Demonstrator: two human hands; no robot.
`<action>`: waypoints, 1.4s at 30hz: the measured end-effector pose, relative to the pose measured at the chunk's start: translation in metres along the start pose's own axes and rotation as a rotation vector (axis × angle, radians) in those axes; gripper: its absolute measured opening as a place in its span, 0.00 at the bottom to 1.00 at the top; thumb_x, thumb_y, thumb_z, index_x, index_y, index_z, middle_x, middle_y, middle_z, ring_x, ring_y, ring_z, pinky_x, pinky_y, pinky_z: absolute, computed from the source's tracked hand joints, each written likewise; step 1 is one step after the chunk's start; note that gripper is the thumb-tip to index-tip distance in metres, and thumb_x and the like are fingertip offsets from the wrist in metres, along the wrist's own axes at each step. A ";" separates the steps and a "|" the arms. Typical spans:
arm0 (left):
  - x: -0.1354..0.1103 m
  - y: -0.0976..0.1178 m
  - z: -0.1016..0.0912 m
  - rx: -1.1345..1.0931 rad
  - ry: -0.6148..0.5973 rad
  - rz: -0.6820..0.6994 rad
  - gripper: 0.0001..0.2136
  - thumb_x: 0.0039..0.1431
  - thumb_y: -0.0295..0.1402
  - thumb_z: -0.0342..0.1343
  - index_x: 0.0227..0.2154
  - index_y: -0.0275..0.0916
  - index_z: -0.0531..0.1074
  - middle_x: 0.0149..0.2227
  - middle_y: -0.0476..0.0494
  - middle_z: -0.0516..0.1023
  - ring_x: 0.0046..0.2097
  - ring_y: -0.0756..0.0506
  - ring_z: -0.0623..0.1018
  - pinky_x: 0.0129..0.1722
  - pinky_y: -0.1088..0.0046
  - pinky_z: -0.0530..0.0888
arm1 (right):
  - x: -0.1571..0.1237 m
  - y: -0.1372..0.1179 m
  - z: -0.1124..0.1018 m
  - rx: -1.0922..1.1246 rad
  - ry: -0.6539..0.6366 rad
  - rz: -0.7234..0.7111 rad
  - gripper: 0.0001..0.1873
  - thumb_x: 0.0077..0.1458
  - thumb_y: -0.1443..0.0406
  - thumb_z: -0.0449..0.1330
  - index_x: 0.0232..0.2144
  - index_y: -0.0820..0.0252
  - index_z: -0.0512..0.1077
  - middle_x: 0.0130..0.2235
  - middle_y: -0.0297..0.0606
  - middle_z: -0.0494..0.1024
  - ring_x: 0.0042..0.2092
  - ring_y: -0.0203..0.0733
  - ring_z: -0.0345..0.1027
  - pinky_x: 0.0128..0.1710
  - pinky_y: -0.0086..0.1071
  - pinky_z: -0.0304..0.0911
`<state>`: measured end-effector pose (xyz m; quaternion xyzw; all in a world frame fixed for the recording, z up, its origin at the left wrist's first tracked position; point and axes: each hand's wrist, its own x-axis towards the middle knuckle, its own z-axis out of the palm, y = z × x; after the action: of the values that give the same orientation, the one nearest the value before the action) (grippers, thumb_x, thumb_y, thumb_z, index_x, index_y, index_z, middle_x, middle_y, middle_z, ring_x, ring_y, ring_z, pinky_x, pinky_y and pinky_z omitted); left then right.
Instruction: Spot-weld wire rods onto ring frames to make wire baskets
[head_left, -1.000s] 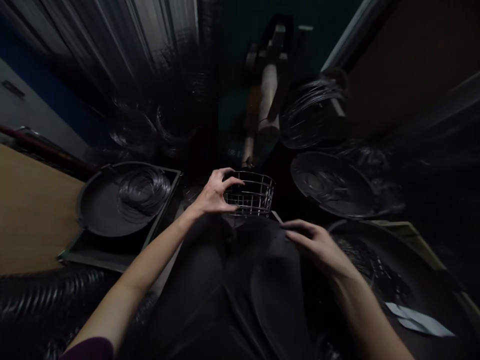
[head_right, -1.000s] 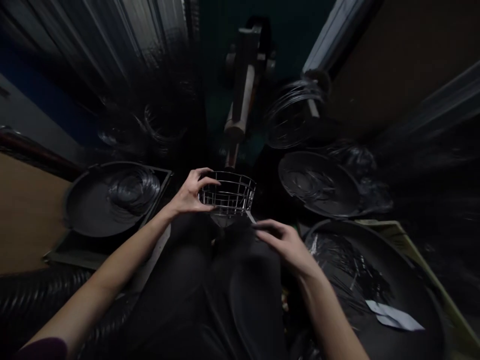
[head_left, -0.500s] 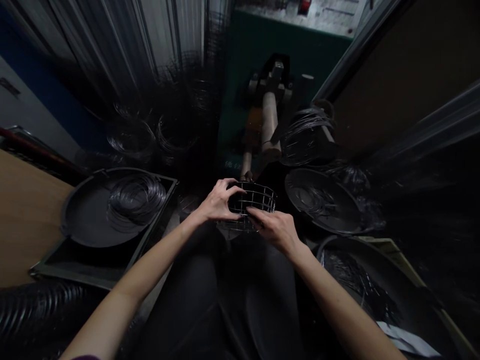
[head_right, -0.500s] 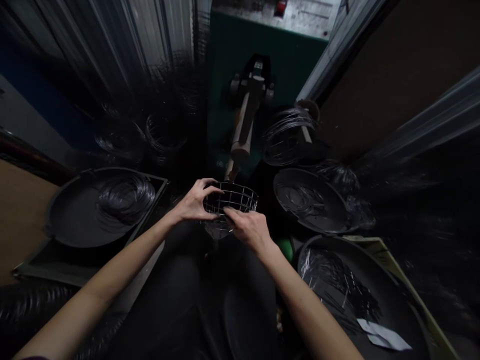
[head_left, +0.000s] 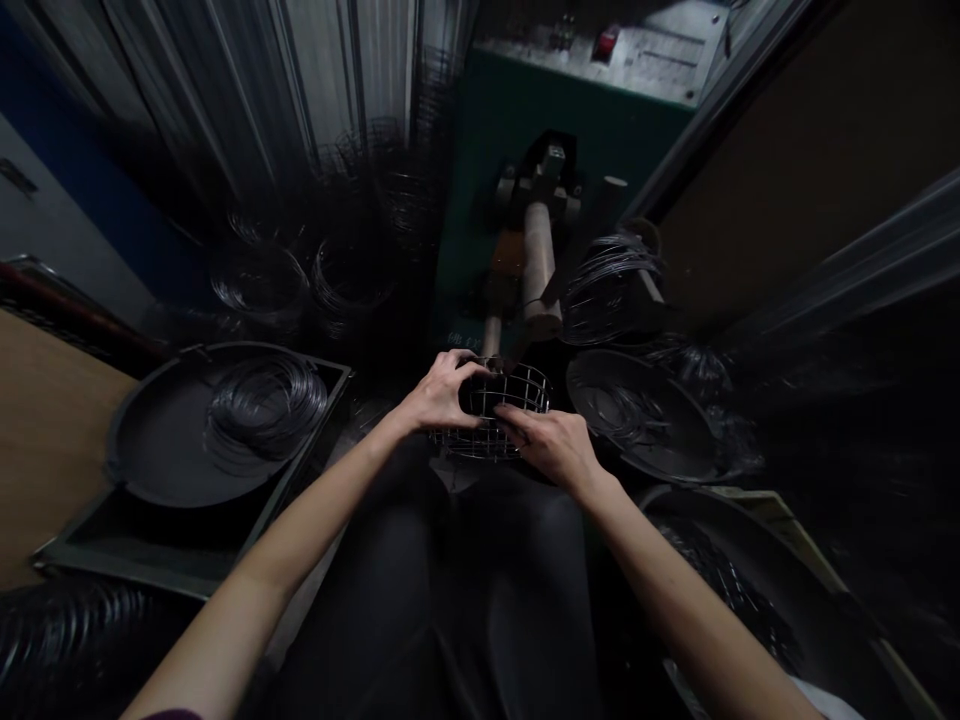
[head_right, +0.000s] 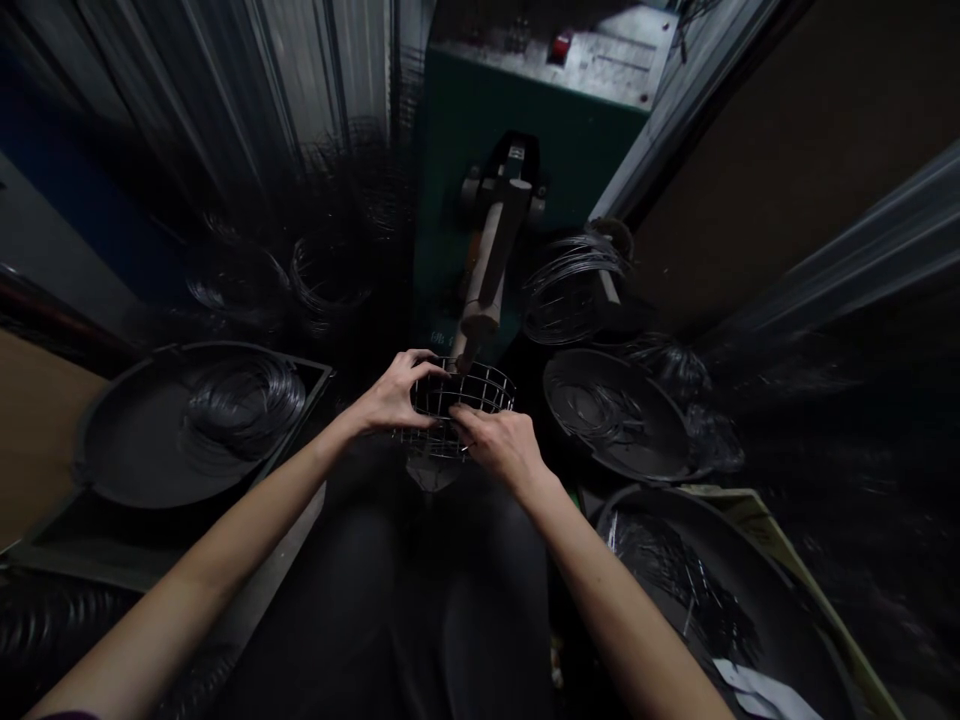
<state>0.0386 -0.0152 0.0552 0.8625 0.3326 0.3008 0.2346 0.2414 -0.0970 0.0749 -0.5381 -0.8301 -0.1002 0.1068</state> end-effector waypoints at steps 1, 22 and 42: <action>0.001 -0.001 0.000 0.003 0.000 -0.001 0.31 0.38 0.39 0.67 0.48 0.41 0.69 0.53 0.37 0.60 0.55 0.35 0.63 0.55 0.54 0.66 | 0.002 0.000 -0.001 0.005 -0.005 0.003 0.14 0.61 0.60 0.52 0.46 0.47 0.74 0.39 0.30 0.81 0.30 0.36 0.73 0.25 0.27 0.53; 0.038 -0.023 -0.006 -0.019 -0.014 -0.073 0.30 0.35 0.41 0.69 0.45 0.39 0.69 0.47 0.42 0.66 0.50 0.38 0.67 0.53 0.57 0.66 | 0.013 0.013 0.012 0.235 0.189 0.342 0.12 0.60 0.57 0.53 0.35 0.55 0.75 0.37 0.36 0.72 0.34 0.35 0.66 0.26 0.26 0.53; -0.028 -0.077 0.014 -0.495 0.272 -0.207 0.46 0.34 0.44 0.69 0.56 0.40 0.51 0.55 0.32 0.63 0.58 0.39 0.66 0.56 0.56 0.65 | -0.086 -0.019 -0.015 1.384 -0.254 0.843 0.29 0.49 0.47 0.62 0.48 0.58 0.67 0.35 0.39 0.76 0.34 0.40 0.72 0.35 0.34 0.69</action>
<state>-0.0018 0.0130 -0.0115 0.6925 0.3637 0.4599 0.4203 0.2589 -0.1841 0.0641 -0.6245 -0.4379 0.5448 0.3485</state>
